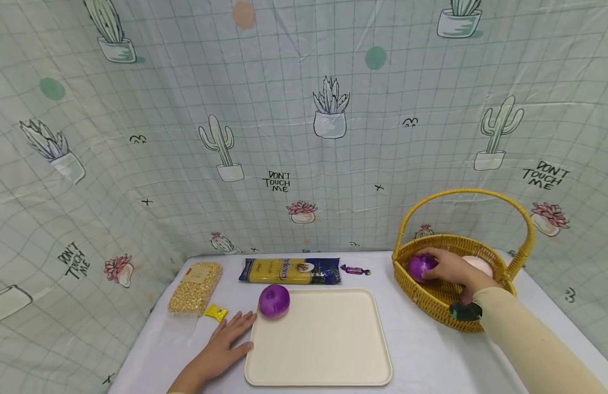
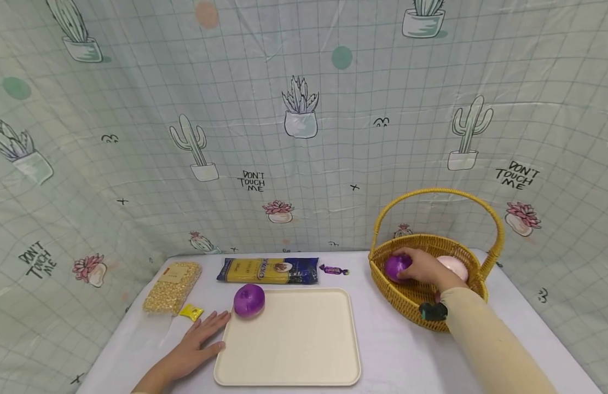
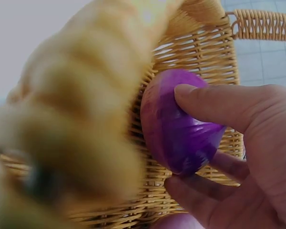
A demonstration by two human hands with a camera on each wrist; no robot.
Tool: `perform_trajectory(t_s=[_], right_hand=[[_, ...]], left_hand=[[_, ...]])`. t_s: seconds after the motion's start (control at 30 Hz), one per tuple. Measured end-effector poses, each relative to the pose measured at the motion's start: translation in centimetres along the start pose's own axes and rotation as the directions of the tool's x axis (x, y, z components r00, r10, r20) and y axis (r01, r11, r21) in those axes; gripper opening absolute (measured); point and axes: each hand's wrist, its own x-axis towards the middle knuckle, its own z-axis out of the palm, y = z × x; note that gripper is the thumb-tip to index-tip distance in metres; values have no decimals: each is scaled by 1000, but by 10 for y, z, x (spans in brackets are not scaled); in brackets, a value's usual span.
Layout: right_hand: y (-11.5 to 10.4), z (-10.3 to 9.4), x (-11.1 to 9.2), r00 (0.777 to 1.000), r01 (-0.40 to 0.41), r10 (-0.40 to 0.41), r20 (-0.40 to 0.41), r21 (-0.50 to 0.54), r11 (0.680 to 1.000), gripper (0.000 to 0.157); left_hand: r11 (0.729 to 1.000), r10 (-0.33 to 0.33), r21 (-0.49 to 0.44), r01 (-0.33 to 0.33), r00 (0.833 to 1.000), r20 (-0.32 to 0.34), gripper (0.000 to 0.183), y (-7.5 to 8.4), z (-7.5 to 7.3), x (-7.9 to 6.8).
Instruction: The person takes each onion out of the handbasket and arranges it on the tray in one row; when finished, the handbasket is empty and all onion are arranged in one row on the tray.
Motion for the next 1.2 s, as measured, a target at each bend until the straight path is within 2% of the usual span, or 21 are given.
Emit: perform_trajectory(t_s=[0.23, 0.8, 1.2], right_hand=[[4, 4, -2, 1000, 7, -7, -22, -15, 1000, 59], [1, 6, -14, 987, 99, -108, -121, -77, 992, 56], [-6, 5, -33, 984, 71, -88, -157, -110, 991, 58]], left_hand=[[1000, 11, 3, -11, 1000, -3, 63, -1, 0, 0], [1000, 14, 3, -14, 1000, -5, 63, 1, -2, 1], [1000, 10, 2, -10, 1000, -5, 62, 1, -1, 0]])
